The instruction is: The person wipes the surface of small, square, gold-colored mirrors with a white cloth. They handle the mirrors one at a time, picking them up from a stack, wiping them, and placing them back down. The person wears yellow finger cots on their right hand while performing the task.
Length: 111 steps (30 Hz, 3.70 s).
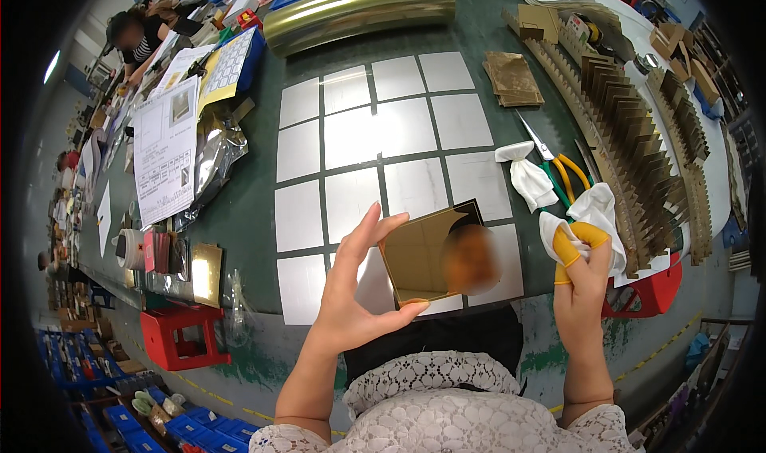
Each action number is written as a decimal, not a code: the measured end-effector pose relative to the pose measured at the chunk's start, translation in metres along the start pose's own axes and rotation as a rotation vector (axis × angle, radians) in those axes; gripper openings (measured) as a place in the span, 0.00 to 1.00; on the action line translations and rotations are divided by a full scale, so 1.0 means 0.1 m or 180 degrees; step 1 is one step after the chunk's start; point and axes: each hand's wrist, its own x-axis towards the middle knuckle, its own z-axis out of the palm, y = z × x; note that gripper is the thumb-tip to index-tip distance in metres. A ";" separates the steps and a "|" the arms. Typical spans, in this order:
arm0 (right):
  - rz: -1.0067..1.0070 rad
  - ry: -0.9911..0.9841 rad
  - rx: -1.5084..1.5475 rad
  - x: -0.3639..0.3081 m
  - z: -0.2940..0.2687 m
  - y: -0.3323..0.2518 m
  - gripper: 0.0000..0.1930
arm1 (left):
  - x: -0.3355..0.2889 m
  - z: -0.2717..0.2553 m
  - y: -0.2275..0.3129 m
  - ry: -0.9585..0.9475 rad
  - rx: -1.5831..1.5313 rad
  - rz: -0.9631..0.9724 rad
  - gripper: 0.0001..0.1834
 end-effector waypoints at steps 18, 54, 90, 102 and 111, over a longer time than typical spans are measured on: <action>0.1085 -0.0454 0.3163 0.39 0.49 -0.15 0.15 | 0.02 0.00 0.06 -0.0592 -0.0104 0.0049 0.59; -0.1627 0.0261 -0.0289 -0.14 0.35 -0.18 0.18 | 0.07 0.43 0.14 0.0224 -0.4850 -0.2102 0.39; -0.2098 -0.0163 -0.0619 -0.02 0.27 -0.29 0.16 | -0.08 0.49 0.04 -0.0116 -0.4712 -0.2639 0.38; -0.1437 0.0018 -0.1130 0.35 0.29 -0.07 0.18 | -0.10 0.50 0.03 -0.0510 -0.5116 -0.2358 0.40; -0.1205 0.0110 -0.1194 0.32 0.25 -0.06 0.19 | -0.05 0.50 0.03 -0.0542 -0.4989 -0.2298 0.42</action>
